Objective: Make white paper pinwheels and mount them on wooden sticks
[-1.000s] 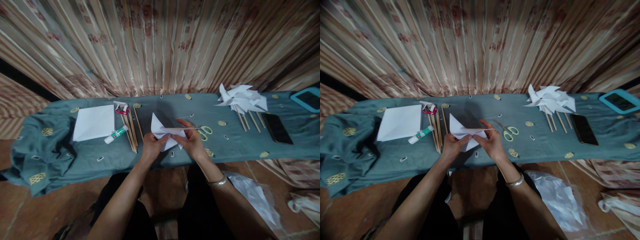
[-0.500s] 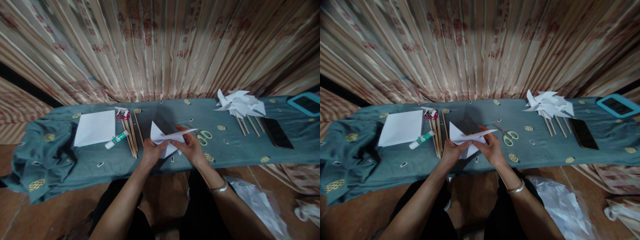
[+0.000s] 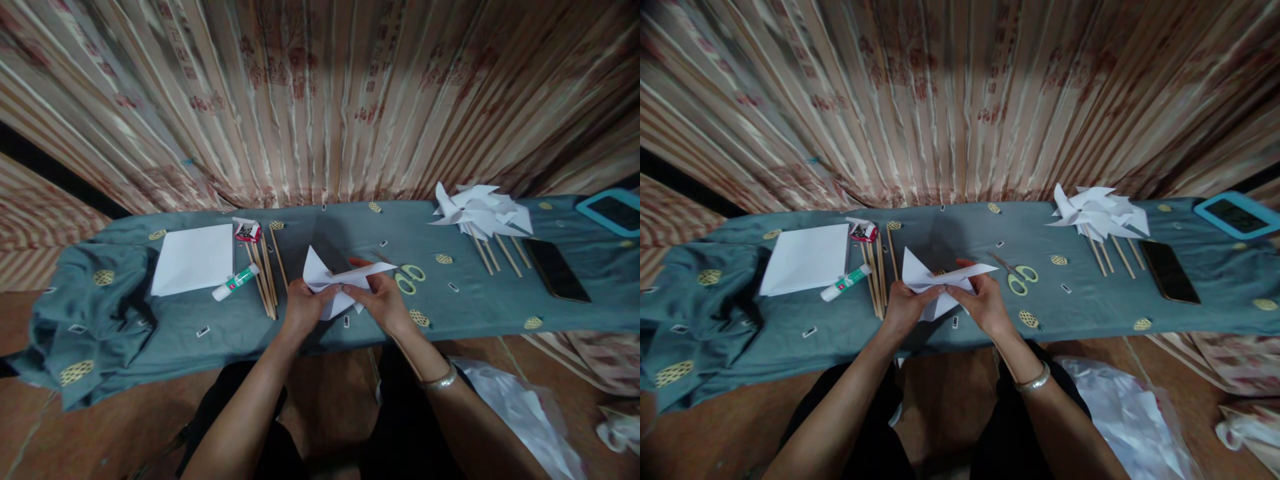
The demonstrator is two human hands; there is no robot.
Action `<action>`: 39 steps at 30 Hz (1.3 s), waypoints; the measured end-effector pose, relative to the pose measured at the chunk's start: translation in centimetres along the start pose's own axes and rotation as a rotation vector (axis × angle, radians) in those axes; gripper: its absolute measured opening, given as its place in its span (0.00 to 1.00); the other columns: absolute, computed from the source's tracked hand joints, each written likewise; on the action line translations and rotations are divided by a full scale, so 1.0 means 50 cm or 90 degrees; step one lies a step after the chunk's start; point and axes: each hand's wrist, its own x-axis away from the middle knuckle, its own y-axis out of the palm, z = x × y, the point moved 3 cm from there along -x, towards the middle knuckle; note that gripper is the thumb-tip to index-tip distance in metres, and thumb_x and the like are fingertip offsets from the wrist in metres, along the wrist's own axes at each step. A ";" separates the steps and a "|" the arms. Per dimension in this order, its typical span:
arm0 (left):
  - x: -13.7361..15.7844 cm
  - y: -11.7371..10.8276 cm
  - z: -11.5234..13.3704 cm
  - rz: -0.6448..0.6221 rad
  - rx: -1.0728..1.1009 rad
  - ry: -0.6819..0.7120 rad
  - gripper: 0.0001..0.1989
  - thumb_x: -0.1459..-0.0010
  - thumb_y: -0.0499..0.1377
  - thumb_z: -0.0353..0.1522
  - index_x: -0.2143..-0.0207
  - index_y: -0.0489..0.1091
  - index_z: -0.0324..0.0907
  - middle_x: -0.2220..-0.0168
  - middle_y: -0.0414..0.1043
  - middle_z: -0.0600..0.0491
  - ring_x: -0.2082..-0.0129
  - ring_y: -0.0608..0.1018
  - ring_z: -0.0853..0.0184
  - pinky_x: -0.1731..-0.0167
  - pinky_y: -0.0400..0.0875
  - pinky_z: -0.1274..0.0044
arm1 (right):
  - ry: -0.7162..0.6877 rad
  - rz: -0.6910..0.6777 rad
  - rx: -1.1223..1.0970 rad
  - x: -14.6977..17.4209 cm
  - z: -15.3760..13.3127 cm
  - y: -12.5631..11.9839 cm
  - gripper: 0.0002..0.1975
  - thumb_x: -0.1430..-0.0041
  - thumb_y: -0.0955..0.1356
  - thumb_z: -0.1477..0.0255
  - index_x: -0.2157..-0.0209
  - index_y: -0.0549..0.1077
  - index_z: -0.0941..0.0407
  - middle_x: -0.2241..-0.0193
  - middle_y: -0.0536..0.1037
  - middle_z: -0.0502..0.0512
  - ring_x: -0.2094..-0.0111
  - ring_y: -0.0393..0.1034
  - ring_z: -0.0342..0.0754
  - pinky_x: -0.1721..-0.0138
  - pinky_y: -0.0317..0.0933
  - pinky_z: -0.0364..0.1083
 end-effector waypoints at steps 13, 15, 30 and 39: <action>-0.003 -0.007 -0.004 0.003 -0.033 0.008 0.14 0.64 0.71 0.36 0.73 0.80 0.36 0.73 0.81 0.50 0.72 0.79 0.63 0.72 0.72 0.77 | -0.014 -0.006 0.055 -0.002 0.003 -0.004 0.34 0.60 0.77 0.59 0.51 0.72 0.58 0.65 0.83 0.55 0.64 0.79 0.56 0.60 0.73 0.54; -0.003 -0.007 -0.004 -0.001 -0.037 0.010 0.15 0.64 0.71 0.36 0.72 0.80 0.36 0.72 0.81 0.50 0.72 0.80 0.62 0.71 0.72 0.76 | -0.016 -0.005 0.049 -0.002 0.005 -0.003 0.33 0.60 0.77 0.60 0.52 0.72 0.58 0.65 0.83 0.55 0.63 0.79 0.56 0.60 0.73 0.53; -0.004 -0.012 -0.011 -0.017 -0.074 -0.004 0.13 0.60 0.69 0.36 0.71 0.80 0.37 0.69 0.82 0.47 0.68 0.82 0.59 0.69 0.73 0.75 | 0.039 -0.005 0.010 -0.002 0.006 0.006 0.32 0.62 0.77 0.61 0.54 0.73 0.58 0.67 0.83 0.55 0.64 0.79 0.56 0.61 0.73 0.52; -0.011 -0.014 -0.015 -0.009 -0.094 -0.042 0.10 0.58 0.67 0.34 0.72 0.79 0.36 0.71 0.81 0.49 0.70 0.81 0.60 0.71 0.72 0.76 | 0.071 -0.017 0.020 -0.016 0.013 0.008 0.30 0.62 0.78 0.59 0.56 0.74 0.57 0.66 0.83 0.56 0.64 0.79 0.57 0.61 0.73 0.53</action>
